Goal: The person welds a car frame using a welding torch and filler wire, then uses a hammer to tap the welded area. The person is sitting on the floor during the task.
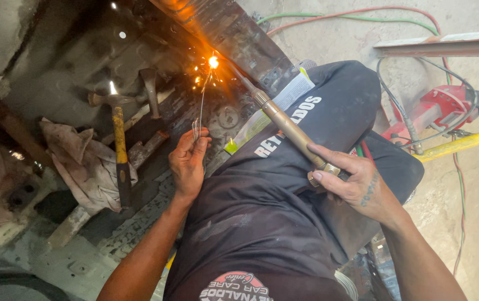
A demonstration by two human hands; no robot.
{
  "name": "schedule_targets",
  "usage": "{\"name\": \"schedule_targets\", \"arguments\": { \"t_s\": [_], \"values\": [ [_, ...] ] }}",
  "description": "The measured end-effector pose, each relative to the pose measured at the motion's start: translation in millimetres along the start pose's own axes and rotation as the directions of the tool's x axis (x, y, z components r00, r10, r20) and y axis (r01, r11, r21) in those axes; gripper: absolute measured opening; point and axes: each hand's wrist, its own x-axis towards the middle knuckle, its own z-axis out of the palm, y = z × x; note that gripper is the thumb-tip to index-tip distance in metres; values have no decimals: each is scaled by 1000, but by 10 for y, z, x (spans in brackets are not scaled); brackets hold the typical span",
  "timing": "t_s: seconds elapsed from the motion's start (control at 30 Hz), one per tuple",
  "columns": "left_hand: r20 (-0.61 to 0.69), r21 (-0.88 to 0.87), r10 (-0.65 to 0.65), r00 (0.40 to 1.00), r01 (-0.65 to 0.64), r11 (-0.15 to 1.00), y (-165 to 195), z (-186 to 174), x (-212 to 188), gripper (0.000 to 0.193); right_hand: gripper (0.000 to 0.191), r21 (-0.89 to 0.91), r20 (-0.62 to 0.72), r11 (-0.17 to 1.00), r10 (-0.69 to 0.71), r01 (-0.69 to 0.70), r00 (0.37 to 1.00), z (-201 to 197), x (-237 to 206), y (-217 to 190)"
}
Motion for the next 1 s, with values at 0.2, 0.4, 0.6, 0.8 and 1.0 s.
{"name": "schedule_targets", "arguments": {
  "t_s": [0.2,0.4,0.6,0.8,1.0],
  "values": [
    [15,86,-17,1000,15,996,36,-5,-7,24,56,-18,-8,1000,21,-21,1000,5,-24,-16],
    [2,2,-67,998,67,998,-13,11,-6,23,55,-21,2,1000,-20,20,1000,-1,-13,-30],
    [-11,7,-53,999,53,999,-41,18,-8,21,55,-38,19,989,-142,143,990,-1,-10,-17],
    [-24,-27,-52,998,51,998,-46,28,16,21,56,-51,9,997,-59,60,998,-8,-19,-8],
    [-28,-19,-61,998,60,998,-57,22,7,21,55,-23,12,997,-75,75,997,-1,-21,-1]
  ]
}}
